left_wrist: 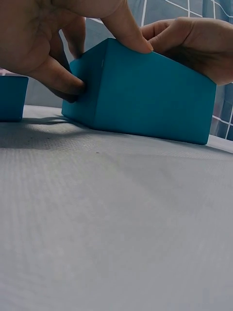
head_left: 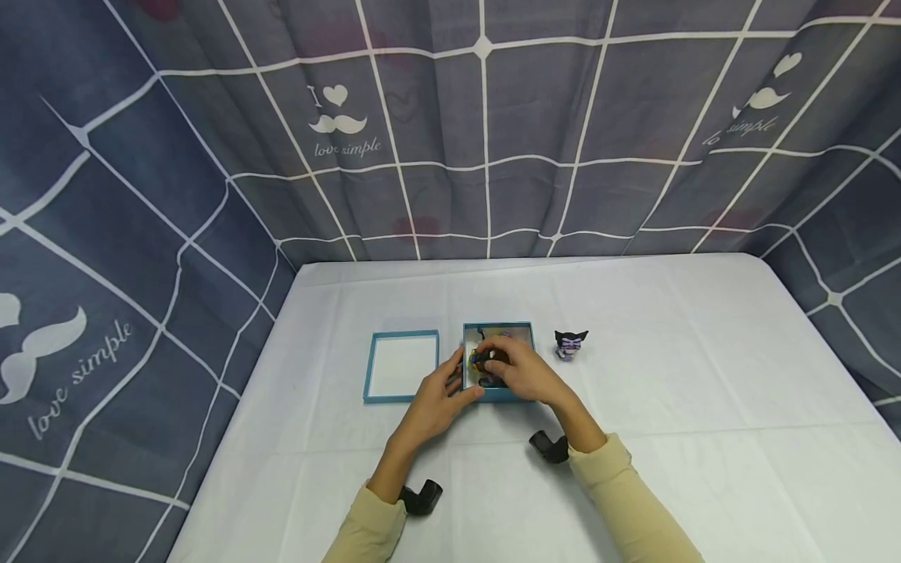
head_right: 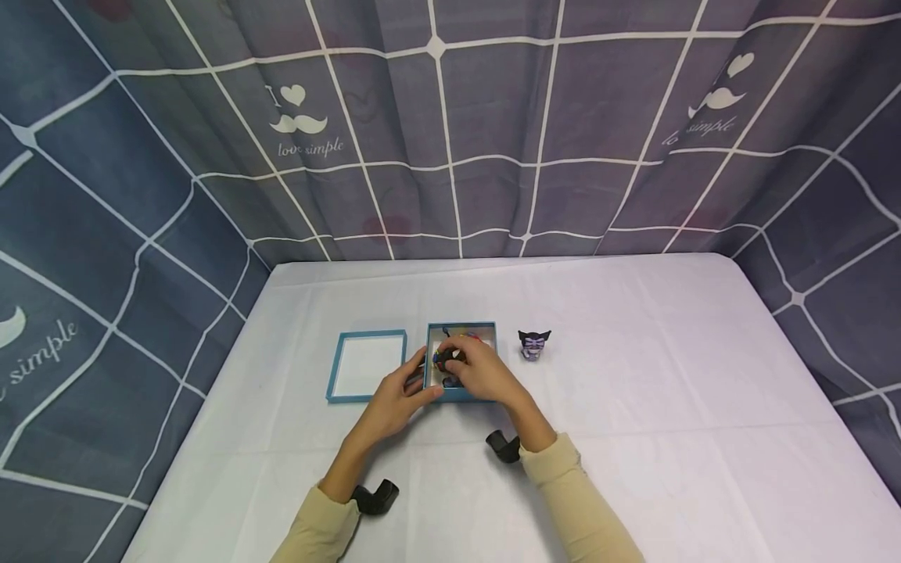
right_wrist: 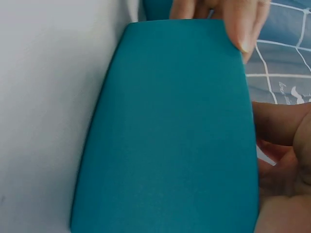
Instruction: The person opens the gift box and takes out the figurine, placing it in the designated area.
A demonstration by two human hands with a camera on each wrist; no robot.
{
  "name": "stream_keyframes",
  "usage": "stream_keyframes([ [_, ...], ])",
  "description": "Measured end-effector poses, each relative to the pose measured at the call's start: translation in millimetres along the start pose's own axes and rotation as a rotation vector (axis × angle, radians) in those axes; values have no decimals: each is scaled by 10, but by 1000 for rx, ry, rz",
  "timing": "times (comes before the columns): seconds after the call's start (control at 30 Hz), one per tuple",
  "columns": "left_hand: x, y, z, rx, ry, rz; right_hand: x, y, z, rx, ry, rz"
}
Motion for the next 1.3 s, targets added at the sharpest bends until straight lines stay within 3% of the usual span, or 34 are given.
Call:
stream_keyframes([
  [0.1,-3,6,-32,-9,-10,-1,16,6,33,10,101,-35],
  [0.17,-5,4,-43,-16,-12,-1,26,15,34,15,96,-47],
  [0.53,-3,-4,-11,-14,-6,5,33,53,38,81,-125,-1],
  [0.73,-27,57,-211,-7,8,9,71,65,55,113,-131,-27],
  [0.9,-75,98,-393,5,27,27,77,86,46,142,-240,24],
  [1.1,-87,90,-407,21,24,24,91,68,11,149,-352,104],
  [1.3,-79,102,-396,27,31,26,104,40,2,141,-344,100],
])
Point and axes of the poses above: each hand's wrist, its own y-axis towards the middle knuckle, its own x-axis out of the palm, z = x × y, the point moved 9 cm from there along y, towards the middle knuckle, and after that the axes turned 15 degrees about -y, right-handed, at the moved point
